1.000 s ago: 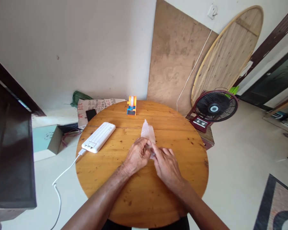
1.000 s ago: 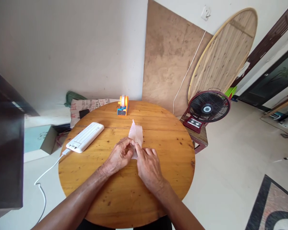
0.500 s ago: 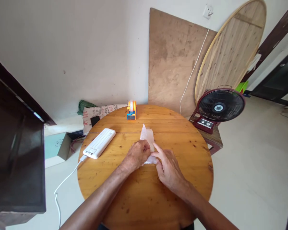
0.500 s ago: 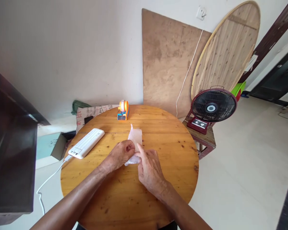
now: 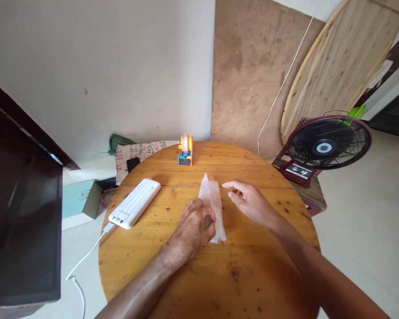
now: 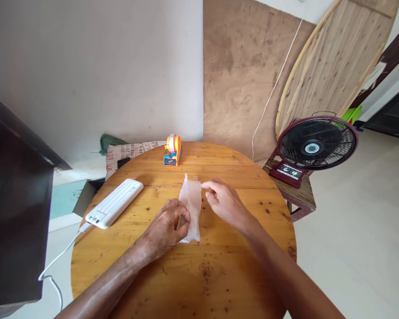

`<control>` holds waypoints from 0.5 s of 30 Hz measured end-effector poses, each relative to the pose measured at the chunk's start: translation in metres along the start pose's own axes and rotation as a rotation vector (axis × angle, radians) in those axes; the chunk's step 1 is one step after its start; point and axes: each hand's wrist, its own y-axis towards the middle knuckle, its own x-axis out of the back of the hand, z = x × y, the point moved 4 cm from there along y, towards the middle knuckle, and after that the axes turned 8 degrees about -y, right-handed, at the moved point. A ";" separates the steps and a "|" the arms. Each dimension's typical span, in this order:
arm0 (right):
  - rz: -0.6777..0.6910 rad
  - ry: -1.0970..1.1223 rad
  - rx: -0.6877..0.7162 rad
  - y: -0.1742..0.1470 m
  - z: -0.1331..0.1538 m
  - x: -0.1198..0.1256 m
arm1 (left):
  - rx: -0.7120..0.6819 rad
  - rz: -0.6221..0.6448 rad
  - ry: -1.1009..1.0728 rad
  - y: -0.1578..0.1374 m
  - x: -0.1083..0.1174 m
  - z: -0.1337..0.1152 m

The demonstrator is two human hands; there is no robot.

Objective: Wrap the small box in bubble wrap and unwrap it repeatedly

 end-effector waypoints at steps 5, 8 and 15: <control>0.214 0.176 0.139 0.069 -0.015 -0.029 | 0.081 -0.033 -0.067 0.000 0.001 0.002; 0.270 0.192 0.178 0.083 -0.016 -0.040 | 0.095 -0.014 -0.089 0.000 0.002 0.002; 0.283 0.136 0.156 0.086 -0.022 -0.040 | 0.102 0.012 -0.088 0.002 0.002 0.006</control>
